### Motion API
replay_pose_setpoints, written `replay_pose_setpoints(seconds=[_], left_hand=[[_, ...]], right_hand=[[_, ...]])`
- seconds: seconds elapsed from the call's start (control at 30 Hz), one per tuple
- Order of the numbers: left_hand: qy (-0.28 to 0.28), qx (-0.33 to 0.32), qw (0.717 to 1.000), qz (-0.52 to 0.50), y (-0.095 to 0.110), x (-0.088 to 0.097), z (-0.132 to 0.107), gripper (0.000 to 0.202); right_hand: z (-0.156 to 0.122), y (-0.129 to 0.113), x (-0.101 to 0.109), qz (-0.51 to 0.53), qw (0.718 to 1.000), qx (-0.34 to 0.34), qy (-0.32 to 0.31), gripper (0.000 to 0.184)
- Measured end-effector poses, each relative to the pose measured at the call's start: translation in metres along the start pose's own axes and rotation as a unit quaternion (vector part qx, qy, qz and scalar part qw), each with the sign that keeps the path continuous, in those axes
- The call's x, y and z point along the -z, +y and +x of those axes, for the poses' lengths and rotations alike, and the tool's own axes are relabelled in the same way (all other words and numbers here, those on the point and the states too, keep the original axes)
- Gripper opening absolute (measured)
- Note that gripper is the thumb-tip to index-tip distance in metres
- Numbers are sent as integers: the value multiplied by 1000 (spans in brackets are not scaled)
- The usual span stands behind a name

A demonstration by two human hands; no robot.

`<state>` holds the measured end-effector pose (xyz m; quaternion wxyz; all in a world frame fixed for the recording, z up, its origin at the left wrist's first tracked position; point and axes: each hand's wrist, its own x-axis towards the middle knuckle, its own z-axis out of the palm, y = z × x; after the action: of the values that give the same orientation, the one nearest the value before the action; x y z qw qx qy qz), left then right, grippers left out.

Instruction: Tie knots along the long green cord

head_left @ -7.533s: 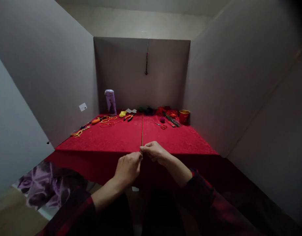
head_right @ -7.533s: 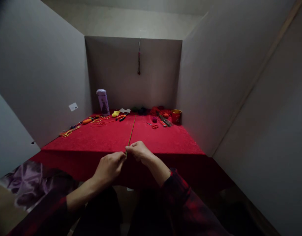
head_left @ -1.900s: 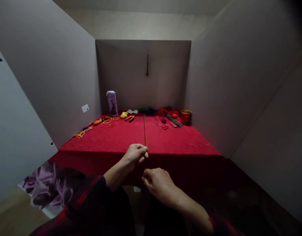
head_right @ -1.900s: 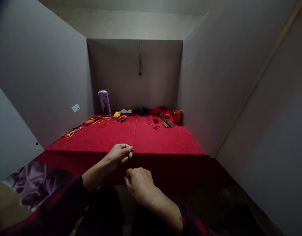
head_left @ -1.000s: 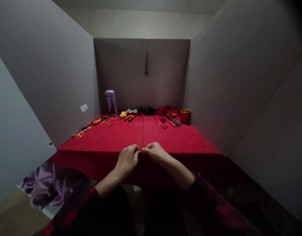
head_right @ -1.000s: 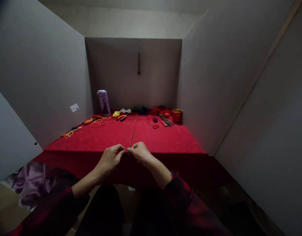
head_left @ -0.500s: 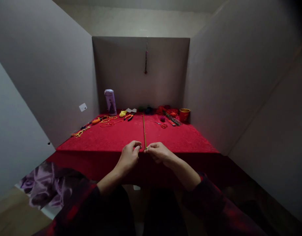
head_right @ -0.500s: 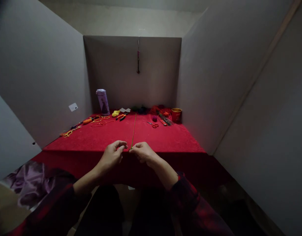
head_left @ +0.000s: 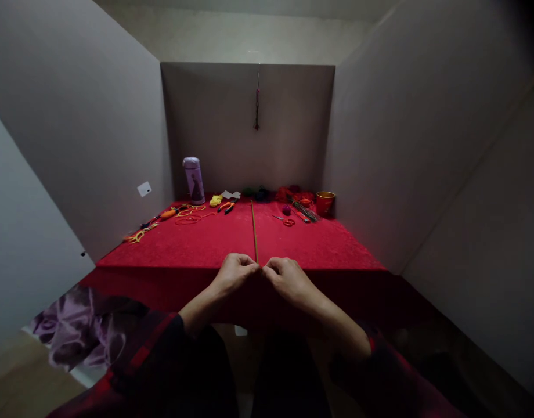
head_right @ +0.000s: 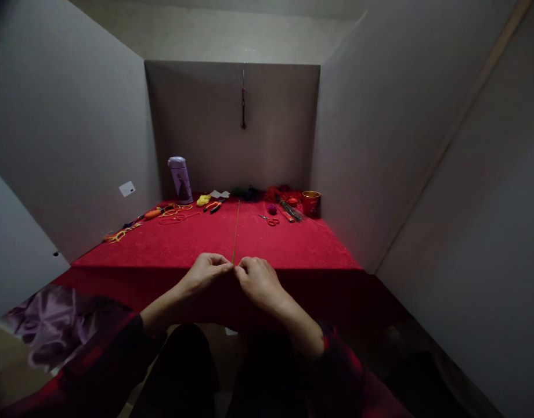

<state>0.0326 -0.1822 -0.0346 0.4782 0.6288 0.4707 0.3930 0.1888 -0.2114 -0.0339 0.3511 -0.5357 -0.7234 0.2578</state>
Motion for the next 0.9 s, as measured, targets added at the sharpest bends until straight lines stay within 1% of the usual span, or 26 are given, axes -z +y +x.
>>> replay_pose_setpoints(seconds=[0.07, 0.1, 0.23, 0.3, 0.33, 0.37, 0.4, 0.5, 0.53, 0.57, 0.6, 0.67, 0.73, 0.77, 0.83, 0.9], left_hand=[[2, 8, 1000, -23, -2, -3, -1, 21], [-2, 13, 999, -34, -2, -5, -3, 22], [-28, 57, 991, -116, 2, -10, -8, 21], [-27, 84, 984, -153, 3, -10, -9, 23], [-23, 93, 982, -161, 4, -10, -9, 24], [-20, 94, 982, -161, 3, -9, -9, 25], [-20, 91, 983, -159, 3, -8, -8, 26], [-26, 78, 984, -159, 0, -5, -7, 28], [-29, 75, 984, -158, 0, -4, -6, 28], [-32, 72, 985, -155, -1, -3, -6, 28], [-34, 68, 986, -151, -1, -2, -6, 28], [-38, 48, 990, -129, -1, -1, -6, 29], [-35, 21, 996, -84, -2, 1, -6, 29], [-32, 10, 998, -62, -2, 1, -6, 29], [-24, -2, 999, -26, -3, 3, -6, 26], [-7, -24, 1000, 14, -3, 5, -8, 20]], right_hand=[[-17, -6, -6, -65, 997, 24, 15, 22], [-25, -8, -10, -92, 995, 31, 7, 22], [-55, -5, -27, -162, 984, 44, -63, 21], [-59, -1, -23, -181, 978, 48, -93, 23], [-58, 0, -18, -181, 978, 46, -97, 25], [-55, 0, -12, -174, 980, 41, -87, 28], [-49, -1, -4, -157, 985, 34, -63, 32], [-27, -5, 12, -67, 996, 20, 48, 40], [-19, -7, 13, -31, 997, 17, 64, 41], [-10, -7, 12, 4, 998, 9, 58, 39], [-2, -7, 9, 38, 999, -3, 30, 37], [14, -5, 0, 91, 994, -35, -49, 34], [25, -2, -8, 113, 987, -53, -101, 35], [30, 0, -11, 114, 986, -55, -108, 35], [36, 4, -12, 109, 987, -56, -102, 36], [38, 6, -12, 111, 987, -63, -101, 34]])
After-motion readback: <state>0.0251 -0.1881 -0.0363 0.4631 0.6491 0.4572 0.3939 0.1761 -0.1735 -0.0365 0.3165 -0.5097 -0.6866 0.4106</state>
